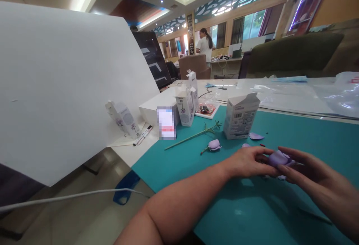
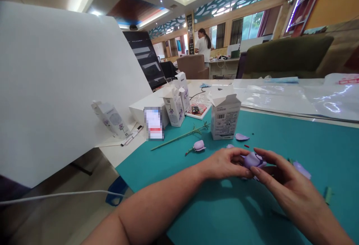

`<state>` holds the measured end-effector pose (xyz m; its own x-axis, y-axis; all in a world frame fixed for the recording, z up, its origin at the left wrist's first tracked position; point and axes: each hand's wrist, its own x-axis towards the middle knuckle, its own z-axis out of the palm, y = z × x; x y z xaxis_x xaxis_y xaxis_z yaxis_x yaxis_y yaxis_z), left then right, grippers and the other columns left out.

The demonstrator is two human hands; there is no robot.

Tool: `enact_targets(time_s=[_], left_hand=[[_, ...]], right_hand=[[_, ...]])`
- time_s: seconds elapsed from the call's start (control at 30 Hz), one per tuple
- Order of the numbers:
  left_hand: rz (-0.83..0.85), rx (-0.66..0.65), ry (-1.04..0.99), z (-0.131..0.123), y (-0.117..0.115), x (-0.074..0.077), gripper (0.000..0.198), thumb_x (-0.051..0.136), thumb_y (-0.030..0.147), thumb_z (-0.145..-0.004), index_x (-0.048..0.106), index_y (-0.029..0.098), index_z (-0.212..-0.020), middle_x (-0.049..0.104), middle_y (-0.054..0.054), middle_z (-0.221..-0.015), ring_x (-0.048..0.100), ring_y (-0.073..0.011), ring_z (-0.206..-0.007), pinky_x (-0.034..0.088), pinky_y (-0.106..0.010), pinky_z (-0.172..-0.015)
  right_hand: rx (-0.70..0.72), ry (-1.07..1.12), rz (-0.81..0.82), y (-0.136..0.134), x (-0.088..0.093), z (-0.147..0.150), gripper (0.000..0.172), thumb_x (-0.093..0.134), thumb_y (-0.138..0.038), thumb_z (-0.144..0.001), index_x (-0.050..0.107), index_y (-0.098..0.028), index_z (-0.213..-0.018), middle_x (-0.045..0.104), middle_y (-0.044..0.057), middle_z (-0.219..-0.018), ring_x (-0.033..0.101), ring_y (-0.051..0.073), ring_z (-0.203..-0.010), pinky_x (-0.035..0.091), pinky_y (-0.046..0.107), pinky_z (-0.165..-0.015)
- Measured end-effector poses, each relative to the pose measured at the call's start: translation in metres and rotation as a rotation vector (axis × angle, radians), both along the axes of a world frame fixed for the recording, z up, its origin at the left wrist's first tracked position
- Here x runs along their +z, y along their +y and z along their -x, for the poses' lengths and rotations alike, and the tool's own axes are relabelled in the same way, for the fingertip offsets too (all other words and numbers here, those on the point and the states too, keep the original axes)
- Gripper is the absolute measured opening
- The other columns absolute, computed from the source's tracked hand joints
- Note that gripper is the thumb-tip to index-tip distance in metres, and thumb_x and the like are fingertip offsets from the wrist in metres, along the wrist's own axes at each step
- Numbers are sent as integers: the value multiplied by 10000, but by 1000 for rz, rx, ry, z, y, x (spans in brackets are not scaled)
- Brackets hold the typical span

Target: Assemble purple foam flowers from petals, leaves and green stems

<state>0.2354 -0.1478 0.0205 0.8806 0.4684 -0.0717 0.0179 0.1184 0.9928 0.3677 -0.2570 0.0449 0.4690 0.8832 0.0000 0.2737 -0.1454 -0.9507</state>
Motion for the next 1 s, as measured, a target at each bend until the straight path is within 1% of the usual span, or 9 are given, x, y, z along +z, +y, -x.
enact_targets(time_s=[0.13,0.2,0.3,0.4,0.5,0.67,0.77,0.87,1.0], left_hand=[[13,-11,-14,2,-3,3,711,721,151,-650,479,180,-1318,611,-39,-1007,603,-152,-916,432,-377,-930],[35,-15,-18,2,-2,2,701,707,157,-672,466,187,-1330,621,-42,-1009,611,-161,-931,438,-383,-921],[108,8,-43,1,1,0,726,720,176,-666,453,185,-1340,633,-64,-1002,630,-161,-854,476,-383,-834],[190,30,-86,3,3,1,714,732,183,-653,479,180,-1321,640,-72,-976,627,-134,-747,487,-346,-749],[251,43,-124,5,3,5,648,723,169,-657,527,171,-1274,640,-54,-910,609,-104,-671,480,-311,-704],[290,35,-144,5,2,5,651,735,148,-641,530,168,-1258,619,-34,-859,609,-104,-660,481,-303,-686],[288,34,-137,4,4,3,662,740,144,-636,523,172,-1261,615,-37,-863,608,-104,-664,480,-296,-682],[259,33,-133,3,6,-1,672,734,160,-643,514,176,-1278,618,-53,-901,606,-109,-679,491,-318,-699],[92,43,-54,1,6,-6,741,735,199,-650,460,223,-1337,631,-77,-1019,620,-150,-783,505,-381,-782]], right_hand=[[-105,41,-21,4,-3,6,696,741,-570,-442,627,-216,-1031,724,107,-902,686,317,-801,590,383,-712],[-113,32,-32,4,-6,5,692,727,-582,-465,614,-227,-1048,710,101,-942,683,299,-784,589,376,-712],[-103,-33,-37,2,-16,-2,626,671,-608,-573,593,-264,-1090,686,80,-997,679,266,-750,587,358,-689],[-83,-110,-35,1,-28,-10,530,608,-609,-672,585,-292,-1096,669,79,-1015,673,267,-753,583,365,-679],[-50,-155,-69,2,-38,-12,525,591,-611,-690,573,-294,-1108,656,92,-1044,667,289,-797,579,391,-685],[5,-130,-81,3,-47,-12,569,594,-607,-697,527,-334,-1192,653,68,-1077,657,288,-907,562,379,-740],[4,-136,-53,3,-48,-12,587,586,-615,-701,505,-363,-1225,652,57,-1087,658,286,-913,557,386,-753],[0,-147,-25,2,-46,-9,597,581,-618,-703,501,-360,-1236,653,68,-1080,654,301,-928,561,389,-730],[8,-102,-23,4,-40,-4,652,605,-591,-699,458,-343,-1283,629,90,-1132,656,306,-934,572,372,-699]])
